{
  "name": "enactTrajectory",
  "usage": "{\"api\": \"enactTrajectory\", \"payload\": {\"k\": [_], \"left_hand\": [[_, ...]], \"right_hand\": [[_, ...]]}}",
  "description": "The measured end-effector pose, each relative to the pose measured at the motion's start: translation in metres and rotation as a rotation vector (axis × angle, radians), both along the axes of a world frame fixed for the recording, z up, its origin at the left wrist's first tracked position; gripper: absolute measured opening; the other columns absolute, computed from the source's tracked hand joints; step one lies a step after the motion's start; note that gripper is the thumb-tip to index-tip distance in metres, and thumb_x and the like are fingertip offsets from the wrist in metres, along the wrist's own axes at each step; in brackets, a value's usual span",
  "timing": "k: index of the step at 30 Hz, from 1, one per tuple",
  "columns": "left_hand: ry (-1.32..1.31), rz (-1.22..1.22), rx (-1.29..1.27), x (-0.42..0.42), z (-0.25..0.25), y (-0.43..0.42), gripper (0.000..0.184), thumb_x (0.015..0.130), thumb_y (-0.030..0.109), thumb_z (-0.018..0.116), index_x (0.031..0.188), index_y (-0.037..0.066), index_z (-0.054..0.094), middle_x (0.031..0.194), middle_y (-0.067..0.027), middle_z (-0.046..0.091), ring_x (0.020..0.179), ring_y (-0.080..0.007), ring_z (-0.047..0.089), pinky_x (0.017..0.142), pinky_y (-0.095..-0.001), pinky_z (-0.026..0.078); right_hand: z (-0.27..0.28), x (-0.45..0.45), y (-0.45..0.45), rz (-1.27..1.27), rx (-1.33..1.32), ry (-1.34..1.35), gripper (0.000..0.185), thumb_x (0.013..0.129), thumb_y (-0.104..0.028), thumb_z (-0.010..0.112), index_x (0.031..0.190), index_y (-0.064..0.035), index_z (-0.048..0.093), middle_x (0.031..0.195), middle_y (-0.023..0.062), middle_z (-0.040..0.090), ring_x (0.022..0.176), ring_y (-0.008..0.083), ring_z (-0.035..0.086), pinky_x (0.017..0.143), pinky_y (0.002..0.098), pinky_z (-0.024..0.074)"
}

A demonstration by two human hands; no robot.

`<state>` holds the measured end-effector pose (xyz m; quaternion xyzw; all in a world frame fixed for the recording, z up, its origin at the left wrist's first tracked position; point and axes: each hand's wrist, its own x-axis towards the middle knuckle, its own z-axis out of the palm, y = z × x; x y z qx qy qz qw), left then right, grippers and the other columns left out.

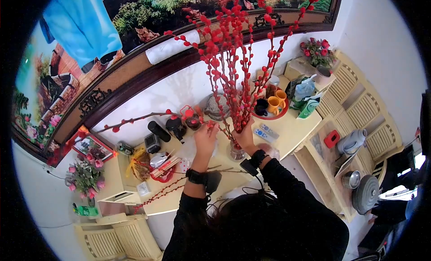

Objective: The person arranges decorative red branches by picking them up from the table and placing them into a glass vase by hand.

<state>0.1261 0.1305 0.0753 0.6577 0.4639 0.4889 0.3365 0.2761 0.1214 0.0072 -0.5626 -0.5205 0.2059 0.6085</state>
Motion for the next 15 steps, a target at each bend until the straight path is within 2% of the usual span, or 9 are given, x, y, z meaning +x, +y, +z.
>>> {"api": "enactTrajectory", "payload": {"k": [9,15], "left_hand": [[0.019,-0.065,-0.042,-0.002,-0.01,0.008,0.014,0.078,0.011,0.054,0.083,-0.002,0.056,0.067,-0.0082,0.059,0.059,-0.0105,0.058,0.051,-0.0221,0.044],[0.156,-0.074,-0.006,-0.007,0.008,0.003,0.018,0.079,0.015,0.053,0.082,-0.002,0.058,0.065,-0.0092,0.06,0.059,-0.013,0.059,0.052,-0.0236,0.044]], "right_hand": [[-0.003,0.004,-0.003,0.03,-0.041,0.009,0.077,0.062,-0.003,0.061,0.121,0.0016,0.013,0.103,0.0179,0.047,0.092,0.0285,0.05,0.077,0.0342,0.0401],[-0.007,0.005,-0.001,0.061,-0.049,0.038,0.075,0.061,-0.001,0.062,0.12,0.0015,0.015,0.102,0.0181,0.047,0.091,0.0289,0.051,0.078,0.0336,0.0401]]}}
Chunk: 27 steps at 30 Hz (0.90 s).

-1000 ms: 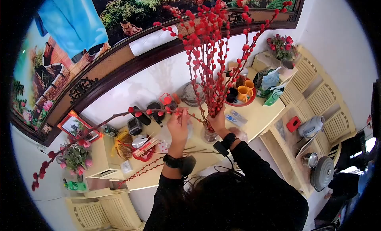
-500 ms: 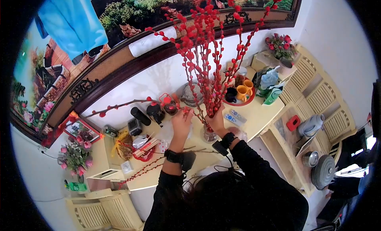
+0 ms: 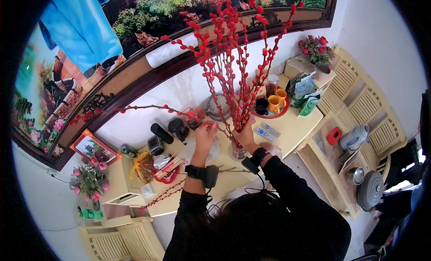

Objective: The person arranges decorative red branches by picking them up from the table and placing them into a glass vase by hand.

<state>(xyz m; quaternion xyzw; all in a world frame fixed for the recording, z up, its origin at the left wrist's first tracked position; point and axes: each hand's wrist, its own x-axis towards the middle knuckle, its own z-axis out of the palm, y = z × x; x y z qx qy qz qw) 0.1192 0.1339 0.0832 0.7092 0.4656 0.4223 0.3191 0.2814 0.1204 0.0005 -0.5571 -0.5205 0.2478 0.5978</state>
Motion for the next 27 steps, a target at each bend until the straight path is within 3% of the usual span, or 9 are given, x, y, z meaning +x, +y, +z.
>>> {"api": "enactTrajectory", "payload": {"k": [12,18,21,24,27], "left_hand": [[0.12,-0.072,0.156,0.0,0.009,0.005,0.023,0.081,0.018,0.049,0.081,-0.002,0.059,0.065,-0.0129,0.06,0.061,-0.02,0.06,0.057,-0.0272,0.045],[0.249,-0.029,0.102,-0.005,0.024,0.019,0.023,0.082,0.018,0.047,0.08,-0.002,0.057,0.068,-0.015,0.059,0.062,-0.0253,0.059,0.057,-0.0304,0.045],[0.034,-0.127,0.122,-0.001,0.025,0.018,0.023,0.083,0.018,0.045,0.079,-0.002,0.055,0.069,-0.0155,0.058,0.063,-0.0262,0.058,0.057,-0.0318,0.044],[0.111,-0.16,0.087,-0.003,0.013,0.023,0.019,0.084,0.015,0.044,0.081,-0.001,0.053,0.071,-0.0143,0.058,0.064,-0.025,0.058,0.057,-0.0316,0.044],[-0.029,-0.216,0.07,0.0,0.029,0.01,0.014,0.084,0.01,0.042,0.084,-0.001,0.05,0.076,-0.0123,0.058,0.066,-0.0217,0.056,0.058,-0.0302,0.043]], "right_hand": [[-0.005,0.001,0.003,0.013,0.012,0.03,0.078,0.06,0.001,0.061,0.122,0.0002,0.014,0.103,0.0164,0.046,0.091,0.026,0.05,0.077,0.0321,0.0401],[0.013,0.0,-0.004,0.04,0.042,-0.01,0.078,0.059,0.001,0.06,0.122,-0.0005,0.014,0.108,0.0164,0.043,0.096,0.026,0.048,0.079,0.0315,0.0393],[0.008,0.0,-0.002,0.063,-0.004,-0.001,0.08,0.059,0.001,0.06,0.123,-0.0006,0.012,0.11,0.017,0.042,0.1,0.0268,0.046,0.081,0.0317,0.0384],[0.003,0.001,0.001,0.03,-0.01,-0.048,0.083,0.06,0.001,0.062,0.125,-0.001,0.01,0.112,0.0174,0.041,0.102,0.0274,0.045,0.082,0.0321,0.0378],[0.0,0.002,0.003,0.02,-0.038,-0.075,0.086,0.06,0.001,0.063,0.126,-0.0012,0.007,0.113,0.0171,0.041,0.102,0.0274,0.045,0.083,0.032,0.0376]]}}
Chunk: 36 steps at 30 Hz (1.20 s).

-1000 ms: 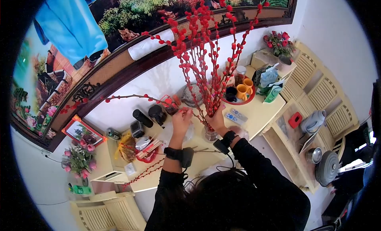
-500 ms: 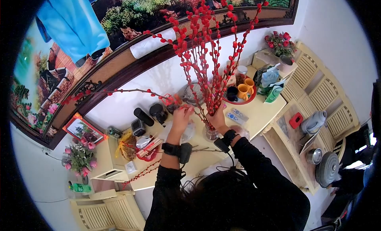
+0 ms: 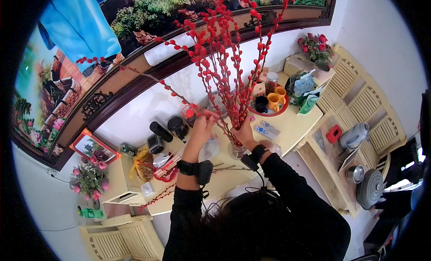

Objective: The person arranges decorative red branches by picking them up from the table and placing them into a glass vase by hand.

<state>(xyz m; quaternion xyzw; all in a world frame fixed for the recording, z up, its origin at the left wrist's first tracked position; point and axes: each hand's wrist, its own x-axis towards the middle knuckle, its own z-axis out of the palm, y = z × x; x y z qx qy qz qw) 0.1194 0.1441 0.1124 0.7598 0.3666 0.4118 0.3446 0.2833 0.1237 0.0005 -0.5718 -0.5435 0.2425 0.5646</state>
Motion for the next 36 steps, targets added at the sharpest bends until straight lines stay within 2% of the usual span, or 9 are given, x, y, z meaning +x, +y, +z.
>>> {"api": "enactTrajectory", "payload": {"k": [6,9,11,18,21,24,27,30,36], "left_hand": [[-0.119,-0.035,-0.114,-0.004,-0.004,0.005,0.008,0.083,0.007,0.039,0.087,0.001,0.043,0.08,-0.0091,0.057,0.067,-0.0165,0.052,0.061,-0.0277,0.042],[-0.018,-0.119,-0.027,-0.004,-0.005,0.01,0.008,0.084,0.008,0.04,0.089,0.001,0.04,0.08,-0.0091,0.057,0.066,-0.016,0.052,0.06,-0.0274,0.042],[-0.02,-0.134,-0.078,-0.002,-0.032,0.022,0.009,0.084,0.009,0.04,0.09,0.002,0.039,0.08,-0.0088,0.057,0.065,-0.0157,0.053,0.056,-0.0272,0.042],[0.068,-0.02,-0.135,0.014,-0.02,0.0,0.011,0.084,0.011,0.04,0.089,0.002,0.04,0.076,-0.0071,0.058,0.064,-0.0146,0.056,0.043,-0.0258,0.045],[-0.002,-0.058,-0.141,0.012,-0.031,0.004,0.012,0.084,0.012,0.041,0.089,0.001,0.042,0.077,-0.0075,0.058,0.066,-0.0154,0.058,0.042,-0.0258,0.046],[0.104,-0.027,-0.106,0.011,-0.017,-0.001,0.012,0.084,0.011,0.04,0.088,0.001,0.044,0.078,-0.0082,0.058,0.065,-0.0165,0.058,0.043,-0.0253,0.046],[0.0,-0.027,-0.159,0.011,-0.009,-0.003,0.013,0.085,0.012,0.04,0.089,0.0,0.044,0.079,-0.0093,0.058,0.066,-0.0176,0.059,0.045,-0.0258,0.046],[0.125,-0.058,-0.131,0.012,-0.004,-0.005,0.014,0.085,0.012,0.04,0.089,-0.001,0.043,0.079,-0.0105,0.059,0.068,-0.0192,0.059,0.053,-0.0279,0.046],[0.098,-0.066,-0.188,0.02,-0.024,-0.006,0.013,0.084,0.011,0.04,0.089,-0.001,0.042,0.077,-0.0113,0.058,0.071,-0.0214,0.059,0.064,-0.03,0.044]], "right_hand": [[0.018,-0.002,-0.007,0.051,-0.09,0.092,0.085,0.061,0.001,0.062,0.126,-0.001,0.006,0.113,0.0159,0.041,0.101,0.0244,0.046,0.082,0.0299,0.0387],[0.015,-0.001,-0.006,0.06,-0.056,0.105,0.085,0.061,0.002,0.062,0.126,-0.0008,0.007,0.112,0.0157,0.042,0.099,0.0235,0.047,0.081,0.0297,0.0394],[0.014,-0.001,-0.006,0.049,-0.023,0.098,0.084,0.061,0.001,0.062,0.126,-0.0004,0.008,0.111,0.0157,0.043,0.097,0.0237,0.048,0.08,0.0303,0.0399],[0.002,0.0,-0.001,-0.003,0.075,0.045,0.079,0.06,0.0,0.063,0.122,0.0011,0.015,0.106,0.0168,0.045,0.094,0.0263,0.05,0.078,0.0318,0.0405],[0.004,0.0,-0.001,0.018,0.056,0.066,0.076,0.059,-0.001,0.063,0.12,0.0012,0.017,0.105,0.0177,0.046,0.094,0.0278,0.05,0.078,0.0323,0.0407],[-0.004,0.002,0.002,0.006,0.017,0.034,0.077,0.059,-0.001,0.063,0.12,0.0011,0.016,0.105,0.018,0.046,0.094,0.0284,0.05,0.077,0.0324,0.0415],[0.001,0.001,0.001,0.009,0.024,0.047,0.082,0.058,-0.001,0.063,0.122,0.0008,0.012,0.106,0.0181,0.046,0.093,0.0283,0.051,0.076,0.0322,0.0419],[0.008,0.0,-0.001,0.03,0.046,0.067,0.086,0.058,-0.001,0.063,0.125,0.0002,0.008,0.107,0.0176,0.046,0.094,0.0276,0.051,0.077,0.0317,0.0419],[-0.001,0.002,0.001,0.022,0.081,0.057,0.087,0.058,-0.001,0.063,0.125,-0.0003,0.007,0.108,0.0166,0.045,0.095,0.0269,0.051,0.077,0.0309,0.0418]]}}
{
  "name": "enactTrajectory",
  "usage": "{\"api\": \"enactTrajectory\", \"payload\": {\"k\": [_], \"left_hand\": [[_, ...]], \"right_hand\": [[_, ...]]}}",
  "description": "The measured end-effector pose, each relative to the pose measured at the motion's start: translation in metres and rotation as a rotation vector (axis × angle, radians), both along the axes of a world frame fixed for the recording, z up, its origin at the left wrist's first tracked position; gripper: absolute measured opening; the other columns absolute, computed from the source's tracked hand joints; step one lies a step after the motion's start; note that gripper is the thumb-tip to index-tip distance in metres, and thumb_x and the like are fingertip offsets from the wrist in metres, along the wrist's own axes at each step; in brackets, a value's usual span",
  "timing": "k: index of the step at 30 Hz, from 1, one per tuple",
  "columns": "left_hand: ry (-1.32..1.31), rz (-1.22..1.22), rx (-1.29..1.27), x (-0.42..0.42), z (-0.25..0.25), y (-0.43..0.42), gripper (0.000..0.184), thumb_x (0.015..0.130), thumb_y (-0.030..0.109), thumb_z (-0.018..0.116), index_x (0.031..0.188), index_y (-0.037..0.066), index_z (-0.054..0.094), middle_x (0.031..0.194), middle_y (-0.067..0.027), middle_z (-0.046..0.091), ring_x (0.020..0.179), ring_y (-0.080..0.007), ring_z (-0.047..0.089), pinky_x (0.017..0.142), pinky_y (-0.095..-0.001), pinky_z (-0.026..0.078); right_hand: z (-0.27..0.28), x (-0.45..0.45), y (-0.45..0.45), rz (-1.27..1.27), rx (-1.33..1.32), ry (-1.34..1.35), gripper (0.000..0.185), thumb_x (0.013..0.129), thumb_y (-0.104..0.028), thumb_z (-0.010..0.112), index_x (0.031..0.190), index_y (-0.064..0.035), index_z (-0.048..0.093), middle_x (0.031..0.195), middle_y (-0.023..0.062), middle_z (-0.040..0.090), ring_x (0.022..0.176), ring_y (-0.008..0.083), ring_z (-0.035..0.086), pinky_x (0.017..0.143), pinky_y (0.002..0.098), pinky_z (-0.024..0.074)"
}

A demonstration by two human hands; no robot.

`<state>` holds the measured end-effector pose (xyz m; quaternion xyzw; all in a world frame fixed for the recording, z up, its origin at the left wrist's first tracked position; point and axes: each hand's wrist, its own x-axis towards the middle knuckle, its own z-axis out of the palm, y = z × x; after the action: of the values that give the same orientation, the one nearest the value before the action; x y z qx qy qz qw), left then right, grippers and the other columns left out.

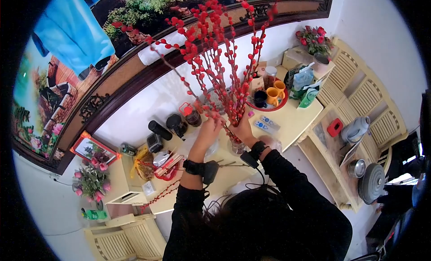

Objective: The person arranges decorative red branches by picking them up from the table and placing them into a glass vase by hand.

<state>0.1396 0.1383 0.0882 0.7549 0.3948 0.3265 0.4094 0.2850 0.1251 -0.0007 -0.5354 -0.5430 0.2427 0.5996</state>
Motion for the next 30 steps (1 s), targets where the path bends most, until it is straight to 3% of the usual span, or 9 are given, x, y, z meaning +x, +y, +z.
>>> {"api": "enactTrajectory", "payload": {"k": [3,6,9,27,30], "left_hand": [[-0.018,0.009,0.121,-0.002,-0.005,0.004,0.013,0.085,0.01,0.039,0.09,0.0,0.043,0.08,-0.0088,0.058,0.062,-0.0141,0.056,0.055,-0.0266,0.045],[0.09,0.049,0.074,-0.006,-0.004,0.006,0.012,0.085,0.011,0.039,0.089,0.0,0.044,0.078,-0.009,0.059,0.062,-0.0138,0.055,0.055,-0.0264,0.045],[-0.088,0.03,0.059,-0.005,-0.01,0.011,0.009,0.084,0.01,0.04,0.086,0.001,0.042,0.074,-0.0103,0.058,0.064,-0.0186,0.058,0.056,-0.0278,0.045],[-0.041,0.048,-0.045,-0.01,-0.044,0.019,0.014,0.087,0.015,0.038,0.09,0.001,0.04,0.081,-0.0082,0.058,0.062,-0.0109,0.053,0.055,-0.0241,0.045],[-0.131,0.047,-0.086,-0.009,-0.051,0.022,0.013,0.086,0.011,0.039,0.091,-0.001,0.042,0.076,-0.0088,0.059,0.063,-0.0148,0.056,0.059,-0.0267,0.046]], "right_hand": [[-0.002,0.0,0.001,0.012,-0.008,0.006,0.086,0.058,-0.001,0.062,0.125,-0.0004,0.008,0.107,0.0164,0.046,0.094,0.0267,0.051,0.077,0.0309,0.0419],[-0.002,0.0,0.001,0.018,-0.038,0.003,0.085,0.059,-0.001,0.061,0.125,-0.0005,0.008,0.106,0.0164,0.047,0.093,0.0266,0.051,0.076,0.031,0.0421],[0.004,-0.002,-0.002,0.002,-0.017,-0.004,0.085,0.059,-0.001,0.061,0.125,-0.0005,0.008,0.105,0.0166,0.048,0.092,0.0268,0.052,0.075,0.0311,0.0423],[-0.016,0.004,0.006,0.029,-0.042,-0.072,0.08,0.062,-0.006,0.063,0.123,0.0012,0.012,0.108,0.02,0.045,0.094,0.031,0.049,0.077,0.0336,0.0403],[-0.011,0.005,0.003,0.025,-0.035,-0.101,0.084,0.061,-0.005,0.063,0.125,0.0009,0.008,0.109,0.0197,0.044,0.094,0.0296,0.05,0.078,0.0334,0.0401]]}}
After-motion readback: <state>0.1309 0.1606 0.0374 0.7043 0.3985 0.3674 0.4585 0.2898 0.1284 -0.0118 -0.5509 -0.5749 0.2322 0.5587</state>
